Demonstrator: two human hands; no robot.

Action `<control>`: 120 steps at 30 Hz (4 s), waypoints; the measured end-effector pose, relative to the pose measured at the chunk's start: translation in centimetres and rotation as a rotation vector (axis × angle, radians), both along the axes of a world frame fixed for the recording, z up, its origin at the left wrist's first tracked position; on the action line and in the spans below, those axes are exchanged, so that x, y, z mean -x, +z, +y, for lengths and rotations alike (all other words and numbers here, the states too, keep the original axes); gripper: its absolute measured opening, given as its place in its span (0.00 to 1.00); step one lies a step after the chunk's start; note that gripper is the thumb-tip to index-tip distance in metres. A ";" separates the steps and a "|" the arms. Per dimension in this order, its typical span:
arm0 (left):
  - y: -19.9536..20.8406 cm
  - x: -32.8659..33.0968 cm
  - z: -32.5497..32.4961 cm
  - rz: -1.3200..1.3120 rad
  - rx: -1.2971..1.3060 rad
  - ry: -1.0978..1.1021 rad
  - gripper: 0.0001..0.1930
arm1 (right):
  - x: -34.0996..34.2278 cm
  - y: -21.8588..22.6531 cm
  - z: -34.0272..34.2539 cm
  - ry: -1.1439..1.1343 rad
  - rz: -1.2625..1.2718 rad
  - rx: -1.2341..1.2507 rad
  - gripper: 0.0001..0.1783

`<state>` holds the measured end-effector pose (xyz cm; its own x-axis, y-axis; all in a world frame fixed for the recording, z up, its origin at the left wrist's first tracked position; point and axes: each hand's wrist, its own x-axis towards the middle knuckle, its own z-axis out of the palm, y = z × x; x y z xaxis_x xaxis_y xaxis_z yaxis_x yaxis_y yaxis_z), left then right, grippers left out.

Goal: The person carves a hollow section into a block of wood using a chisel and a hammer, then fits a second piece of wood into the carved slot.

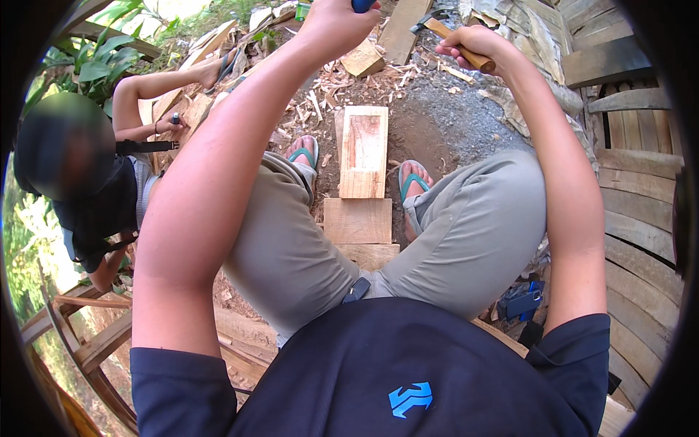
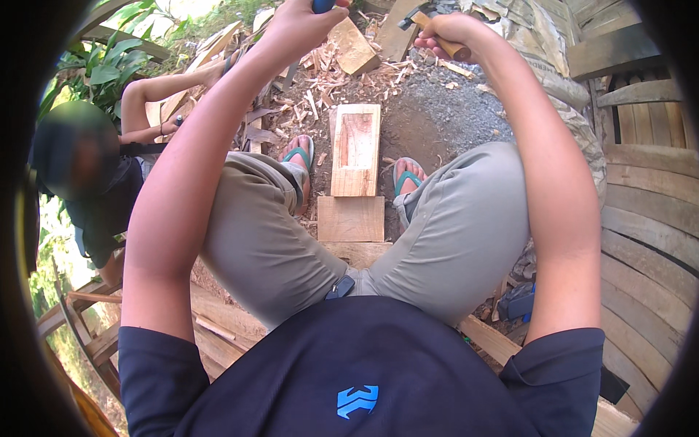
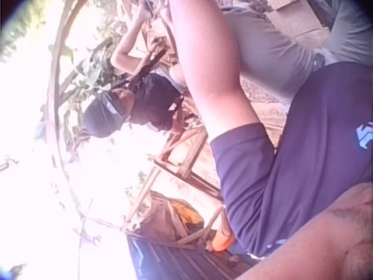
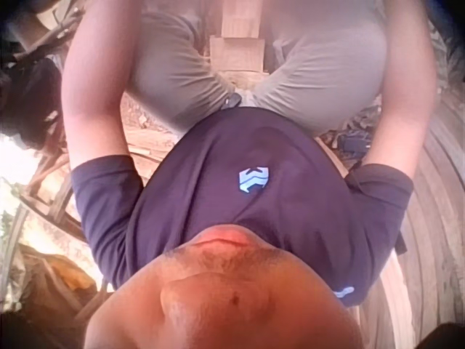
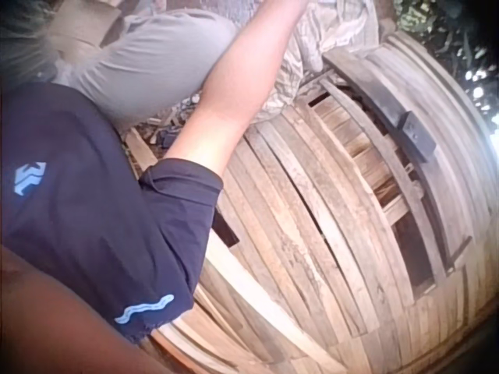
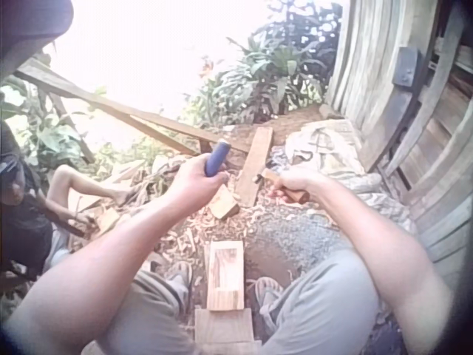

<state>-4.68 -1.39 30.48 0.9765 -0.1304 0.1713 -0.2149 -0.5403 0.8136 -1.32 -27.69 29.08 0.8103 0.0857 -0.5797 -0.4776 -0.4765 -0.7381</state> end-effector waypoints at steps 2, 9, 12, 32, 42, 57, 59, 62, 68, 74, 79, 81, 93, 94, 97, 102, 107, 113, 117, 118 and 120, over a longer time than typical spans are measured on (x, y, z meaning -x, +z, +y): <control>-0.7 -0.4 -0.3 -0.036 0.001 -0.007 0.13 | -0.3 -0.4 -0.5 -0.005 0.007 -0.002 0.11; -0.1 0.1 -0.2 0.005 -0.012 0.012 0.14 | 0.3 0.2 0.1 -0.020 0.010 0.017 0.10; 0.3 0.2 -0.1 0.006 -0.021 -0.003 0.15 | 0.3 0.2 0.0 -0.026 0.014 0.008 0.11; 1.4 1.2 -0.5 0.015 0.030 -0.054 0.14 | -1.1 -2.2 -2.1 0.004 -0.012 0.015 0.10; 1.3 0.9 -0.4 0.035 0.006 -0.030 0.13 | -1.2 -2.2 -1.8 0.024 -0.006 0.017 0.10; 1.0 0.4 0.0 -0.007 -0.033 0.003 0.11 | -1.2 -2.4 -1.6 0.038 0.013 0.052 0.10; 1.5 0.5 0.0 0.063 -0.032 0.036 0.10 | -1.0 -2.5 -1.4 0.062 -0.006 0.084 0.10; 0.3 -0.1 0.3 -0.024 -0.019 0.016 0.11 | -1.9 -3.7 -1.4 0.043 -0.013 0.096 0.11; 1.7 0.8 -0.1 0.151 0.018 0.037 0.13 | -4.3 -6.8 -1.7 0.256 0.220 0.213 0.06; 1.4 0.3 1.2 0.126 0.117 0.079 0.17 | -0.9 -2.9 0.4 0.379 -0.057 0.336 0.08; 3.3 1.7 3.3 0.147 0.150 0.135 0.17 | -0.7 -2.6 1.9 0.412 -0.038 0.385 0.18; 1.2 0.3 3.8 0.099 0.254 0.054 0.15 | -0.4 -2.8 1.2 0.456 -0.014 0.414 0.29; -1.7 4.3 12.1 0.105 -0.292 -0.055 0.16 | 3.3 -0.6 2.3 0.750 0.098 0.490 0.42; -0.3 6.2 10.8 0.170 -0.326 -0.005 0.13 | 3.6 -0.5 2.1 0.746 0.117 0.507 0.42; -2.0 8.5 11.8 0.149 -0.327 -0.073 0.13 | 3.8 -0.5 2.5 0.773 0.155 0.533 0.42; -2.6 10.6 11.2 0.166 -0.410 -0.129 0.12 | 3.7 -0.4 2.4 0.808 0.190 0.604 0.43; -2.6 10.2 11.6 0.197 -0.354 -0.117 0.15 | 2.6 -1.2 1.5 0.762 0.176 0.579 0.43; -1.6 10.5 10.5 0.177 -0.333 -0.119 0.14 | 2.9 -0.6 1.7 0.752 0.199 0.590 0.43; -1.8 10.7 10.6 0.177 -0.372 -0.125 0.14 | 3.1 -0.7 1.8 0.761 0.221 0.606 0.42; -1.8 10.7 10.5 0.184 -0.405 -0.128 0.14 | 3.0 -0.8 1.7 0.768 0.228 0.609 0.42; -1.8 10.9 10.5 0.183 -0.384 -0.120 0.14 | 3.0 -0.8 1.6 0.791 0.238 0.595 0.42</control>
<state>-15.60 9.13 28.68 0.9604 -0.2650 -0.0857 -0.1657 -0.7911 0.5889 -4.36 -26.07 28.27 0.5040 0.1924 -0.8420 0.0299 -0.9782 -0.2055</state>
